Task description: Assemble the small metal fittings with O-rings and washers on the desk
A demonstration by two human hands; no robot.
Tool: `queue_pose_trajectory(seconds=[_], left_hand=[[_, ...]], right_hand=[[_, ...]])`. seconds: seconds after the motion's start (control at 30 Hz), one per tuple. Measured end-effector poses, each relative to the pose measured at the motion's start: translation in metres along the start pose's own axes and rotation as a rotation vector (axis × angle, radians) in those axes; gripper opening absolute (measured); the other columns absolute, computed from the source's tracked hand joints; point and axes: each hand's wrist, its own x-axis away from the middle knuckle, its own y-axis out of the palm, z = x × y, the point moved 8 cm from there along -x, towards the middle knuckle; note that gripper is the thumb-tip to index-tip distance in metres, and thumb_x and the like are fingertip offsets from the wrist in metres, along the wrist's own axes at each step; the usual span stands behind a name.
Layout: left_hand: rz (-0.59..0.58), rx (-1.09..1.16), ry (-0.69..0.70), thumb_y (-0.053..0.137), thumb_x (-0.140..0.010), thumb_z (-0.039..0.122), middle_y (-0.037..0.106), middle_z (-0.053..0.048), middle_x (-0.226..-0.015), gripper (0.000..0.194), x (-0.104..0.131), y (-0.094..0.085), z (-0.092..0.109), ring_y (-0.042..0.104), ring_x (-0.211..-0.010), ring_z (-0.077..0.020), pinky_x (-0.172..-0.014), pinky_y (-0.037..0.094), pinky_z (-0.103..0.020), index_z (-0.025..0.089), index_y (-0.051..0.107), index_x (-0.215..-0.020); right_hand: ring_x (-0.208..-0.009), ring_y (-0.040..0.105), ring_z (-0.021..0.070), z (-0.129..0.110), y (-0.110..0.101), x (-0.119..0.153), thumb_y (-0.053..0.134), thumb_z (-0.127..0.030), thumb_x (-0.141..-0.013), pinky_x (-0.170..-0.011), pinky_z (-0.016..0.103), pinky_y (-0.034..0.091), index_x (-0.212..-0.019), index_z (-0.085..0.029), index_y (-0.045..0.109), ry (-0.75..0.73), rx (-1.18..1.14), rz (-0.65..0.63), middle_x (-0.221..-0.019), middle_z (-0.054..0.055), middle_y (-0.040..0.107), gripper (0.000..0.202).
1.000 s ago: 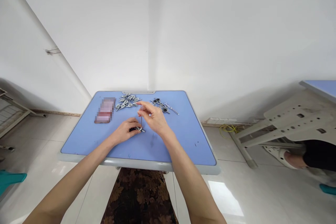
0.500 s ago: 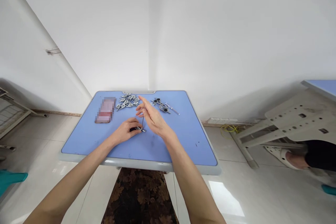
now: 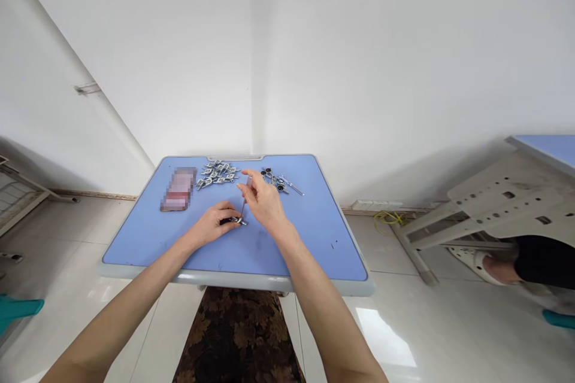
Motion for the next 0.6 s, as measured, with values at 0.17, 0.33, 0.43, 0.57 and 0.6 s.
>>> queue_pose_trajectory(seconds=[0.17,0.33,0.43,0.57,0.6], left_hand=[[-0.003,-0.051,0.022,0.061,-0.087,0.023,0.063,-0.008,-0.095,0.018,0.001,0.001,0.002,0.060,-0.089,-0.0193,-0.083,0.049,-0.033,0.018,0.071,-0.101],[0.002,-0.002,-0.012,0.064,-0.084,0.022,0.063,-0.007,-0.094,0.016,-0.001,0.001,0.000,0.060,-0.088,-0.0193,-0.081,0.049,-0.032,0.016,0.072,-0.098],[-0.002,0.052,-0.047,0.065,-0.083,0.022,0.063,-0.006,-0.094,0.015,-0.001,0.001,-0.003,0.060,-0.087,-0.0182,-0.079,0.049,-0.030,0.017,0.072,-0.095],[-0.002,0.093,-0.060,0.066,-0.082,0.022,0.062,-0.005,-0.091,0.013,-0.002,0.000,-0.004,0.059,-0.082,-0.0168,-0.074,0.048,-0.028,0.017,0.072,-0.093],[-0.004,0.102,-0.062,0.065,-0.082,0.022,0.062,-0.005,-0.091,0.014,-0.002,0.000,-0.004,0.059,-0.081,-0.0165,-0.074,0.048,-0.027,0.017,0.072,-0.093]], right_hand=[[-0.054,0.064,0.0145,0.000,-0.007,0.001,0.056,-0.035,-0.089,-0.059,0.026,0.050,-0.112,-0.020,0.056,0.003,0.093,0.079,-0.055,-0.006,0.056,0.028],[-0.055,0.065,0.0146,0.000,-0.012,0.001,0.057,-0.035,-0.088,-0.058,0.027,0.052,-0.110,-0.021,0.056,0.019,-0.004,0.128,-0.059,-0.005,0.060,0.027],[-0.056,0.065,0.0141,-0.005,-0.012,0.001,0.056,-0.034,-0.088,-0.060,0.027,0.054,-0.110,-0.021,0.055,-0.020,-0.032,0.119,-0.059,-0.006,0.060,0.025],[-0.056,0.064,0.0133,-0.009,-0.008,0.002,0.056,-0.031,-0.089,-0.059,0.026,0.052,-0.109,-0.021,0.055,-0.068,0.004,0.072,-0.059,-0.006,0.059,0.023],[-0.056,0.063,0.0131,-0.009,-0.007,0.002,0.056,-0.031,-0.089,-0.059,0.026,0.051,-0.109,-0.021,0.055,-0.072,0.009,0.062,-0.059,-0.005,0.058,0.023]])
